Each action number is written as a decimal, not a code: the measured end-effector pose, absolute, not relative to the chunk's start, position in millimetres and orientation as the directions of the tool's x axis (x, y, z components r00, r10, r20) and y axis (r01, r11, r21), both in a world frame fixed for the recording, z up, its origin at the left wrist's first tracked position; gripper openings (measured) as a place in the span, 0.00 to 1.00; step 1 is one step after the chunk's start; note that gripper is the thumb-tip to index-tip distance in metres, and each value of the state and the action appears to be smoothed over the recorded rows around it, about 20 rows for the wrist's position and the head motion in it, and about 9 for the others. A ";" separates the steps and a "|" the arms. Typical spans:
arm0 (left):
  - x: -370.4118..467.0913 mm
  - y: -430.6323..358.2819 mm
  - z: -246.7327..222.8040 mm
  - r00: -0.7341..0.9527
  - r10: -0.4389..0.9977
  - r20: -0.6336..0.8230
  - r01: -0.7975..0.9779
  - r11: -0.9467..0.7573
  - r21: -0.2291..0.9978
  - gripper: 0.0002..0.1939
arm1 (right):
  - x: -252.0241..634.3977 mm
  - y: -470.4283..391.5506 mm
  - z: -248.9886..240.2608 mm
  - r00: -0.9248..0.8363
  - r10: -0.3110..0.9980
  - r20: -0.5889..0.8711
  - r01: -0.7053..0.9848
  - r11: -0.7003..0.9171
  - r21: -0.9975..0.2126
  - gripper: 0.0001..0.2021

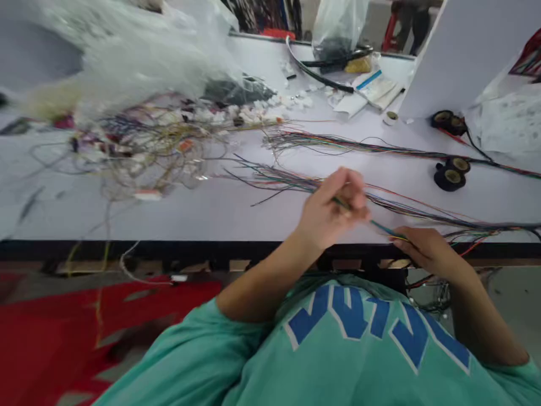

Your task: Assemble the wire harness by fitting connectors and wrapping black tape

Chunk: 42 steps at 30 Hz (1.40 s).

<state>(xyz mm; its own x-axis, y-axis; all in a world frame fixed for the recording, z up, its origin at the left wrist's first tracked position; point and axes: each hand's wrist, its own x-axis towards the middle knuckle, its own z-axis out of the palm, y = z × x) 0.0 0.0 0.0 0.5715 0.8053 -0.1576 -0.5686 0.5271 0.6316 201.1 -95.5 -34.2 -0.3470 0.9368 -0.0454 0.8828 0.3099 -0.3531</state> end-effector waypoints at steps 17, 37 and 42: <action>-34.3 -14.1 -51.7 0.506 0.676 -0.536 -0.329 0.726 0.604 0.12 | 187.1 -56.5 -53.9 0.025 0.996 0.087 0.997 -0.018 -0.077 0.10; -40.9 -13.3 -36.0 0.478 0.558 -0.678 -0.211 0.823 0.528 0.12 | 182.3 -83.1 -45.4 -0.082 0.975 0.207 0.973 0.123 -0.195 0.12; -40.3 -11.2 -34.7 0.467 0.535 -0.704 -0.194 0.839 0.509 0.12 | 181.7 -88.6 -45.2 -0.108 0.975 0.195 0.965 0.151 -0.216 0.13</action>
